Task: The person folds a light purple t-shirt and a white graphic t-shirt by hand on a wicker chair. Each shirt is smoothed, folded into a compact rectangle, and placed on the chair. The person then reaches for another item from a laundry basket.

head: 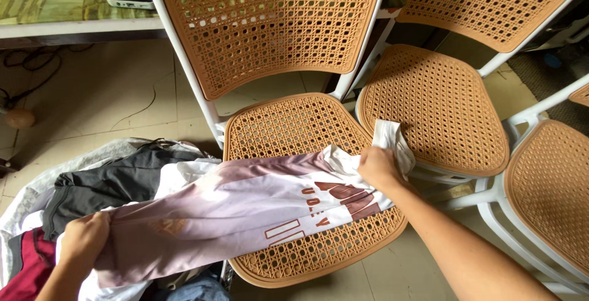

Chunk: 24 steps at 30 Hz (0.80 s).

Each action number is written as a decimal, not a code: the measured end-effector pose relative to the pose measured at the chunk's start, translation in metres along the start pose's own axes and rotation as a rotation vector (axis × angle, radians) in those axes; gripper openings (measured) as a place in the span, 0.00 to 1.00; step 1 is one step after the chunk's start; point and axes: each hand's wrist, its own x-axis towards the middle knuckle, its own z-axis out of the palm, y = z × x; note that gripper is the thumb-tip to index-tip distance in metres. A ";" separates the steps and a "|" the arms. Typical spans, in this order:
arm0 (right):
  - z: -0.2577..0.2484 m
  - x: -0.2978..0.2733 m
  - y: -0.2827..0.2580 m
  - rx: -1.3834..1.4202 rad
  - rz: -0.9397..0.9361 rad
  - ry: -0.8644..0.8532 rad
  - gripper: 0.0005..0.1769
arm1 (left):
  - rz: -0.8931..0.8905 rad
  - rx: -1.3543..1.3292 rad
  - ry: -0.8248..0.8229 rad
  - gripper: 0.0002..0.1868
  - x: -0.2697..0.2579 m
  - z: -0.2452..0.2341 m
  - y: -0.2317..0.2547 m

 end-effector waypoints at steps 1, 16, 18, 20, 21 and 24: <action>0.007 0.006 -0.005 0.130 -0.104 0.107 0.06 | -0.014 0.010 -0.001 0.22 0.000 0.003 -0.004; 0.040 0.044 -0.030 0.200 -0.043 0.096 0.14 | -0.558 -0.919 -0.083 0.13 0.027 -0.006 0.006; 0.027 0.041 -0.029 0.227 -0.253 0.284 0.12 | -0.663 -0.937 -0.184 0.19 0.013 -0.004 0.027; 0.013 0.041 -0.028 0.225 -0.565 0.568 0.06 | -0.661 -0.804 -0.260 0.25 0.001 -0.003 0.046; 0.006 0.042 -0.028 0.236 -0.544 0.530 0.06 | -0.667 -0.716 -0.308 0.31 -0.004 -0.003 0.052; -0.014 0.048 -0.032 0.476 -0.416 0.354 0.04 | -0.531 -0.461 -0.123 0.28 -0.013 -0.004 0.060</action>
